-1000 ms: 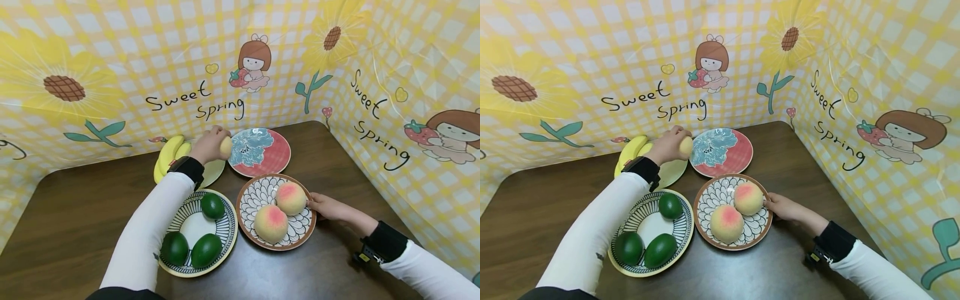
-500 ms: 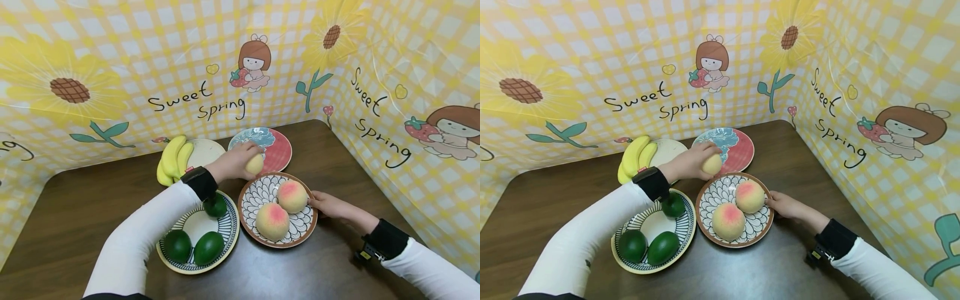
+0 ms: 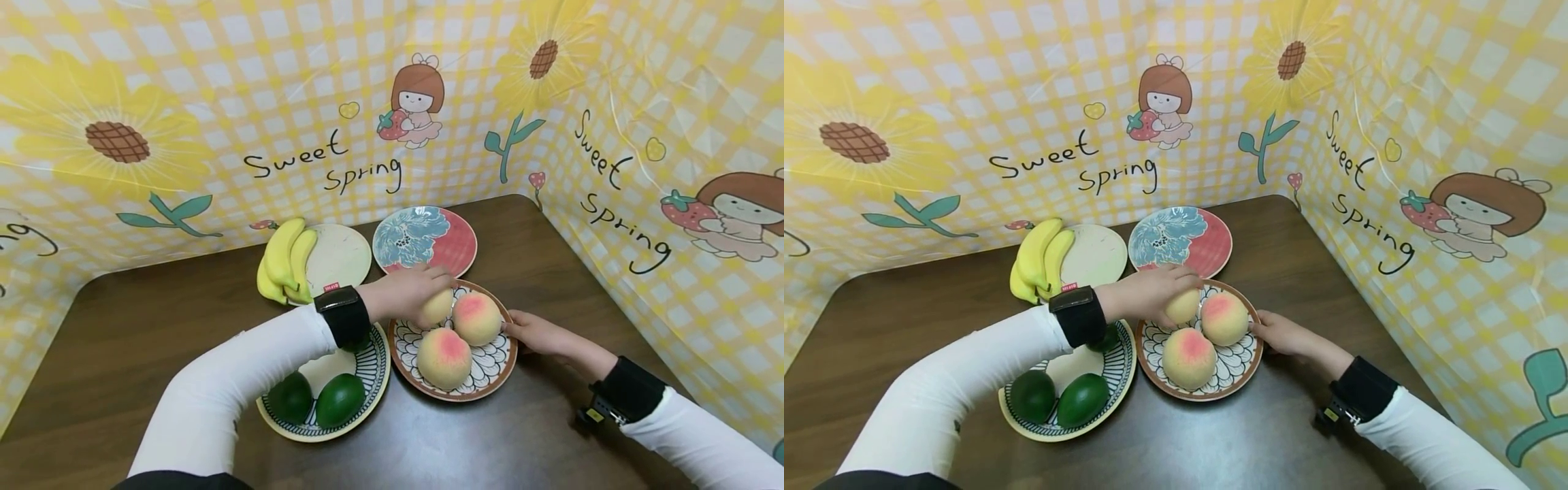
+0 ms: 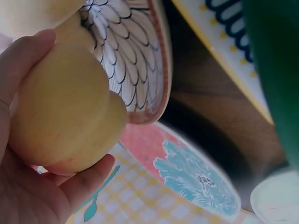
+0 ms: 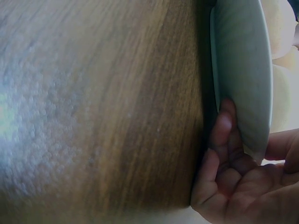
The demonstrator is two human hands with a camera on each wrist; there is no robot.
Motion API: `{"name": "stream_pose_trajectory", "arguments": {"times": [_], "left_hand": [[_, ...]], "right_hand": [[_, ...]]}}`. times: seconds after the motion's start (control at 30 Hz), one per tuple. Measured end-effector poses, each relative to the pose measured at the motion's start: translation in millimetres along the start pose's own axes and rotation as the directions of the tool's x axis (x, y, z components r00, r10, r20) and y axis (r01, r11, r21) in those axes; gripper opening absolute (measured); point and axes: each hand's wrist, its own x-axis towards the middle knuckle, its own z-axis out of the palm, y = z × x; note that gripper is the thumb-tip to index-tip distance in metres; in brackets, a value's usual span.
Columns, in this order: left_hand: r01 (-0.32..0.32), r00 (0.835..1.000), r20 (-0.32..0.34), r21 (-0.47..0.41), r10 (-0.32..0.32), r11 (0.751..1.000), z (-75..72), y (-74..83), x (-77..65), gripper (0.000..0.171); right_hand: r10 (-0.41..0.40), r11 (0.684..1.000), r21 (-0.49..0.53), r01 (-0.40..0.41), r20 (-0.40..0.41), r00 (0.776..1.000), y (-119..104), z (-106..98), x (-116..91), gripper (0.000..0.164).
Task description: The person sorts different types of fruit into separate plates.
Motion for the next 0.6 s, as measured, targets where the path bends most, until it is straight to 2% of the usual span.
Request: {"name": "stream_pose_trajectory", "arguments": {"times": [0.3, 0.6], "left_hand": [[-0.067, 0.998, 0.017, 0.089, 0.066, 0.994, 8.3, 1.0, 0.2, 0.072], [-0.065, 0.998, 0.032, 0.098, 0.062, 0.993, 13.0, 0.7, 1.5, 0.070]], "right_hand": [[0.001, 1.000, -0.007, -0.001, 0.004, 1.000, 0.4, -2.7, 0.6, 0.040], [-0.004, 1.000, 0.012, 0.004, 0.010, 1.000, 2.5, -2.8, 1.3, 0.039]]}}
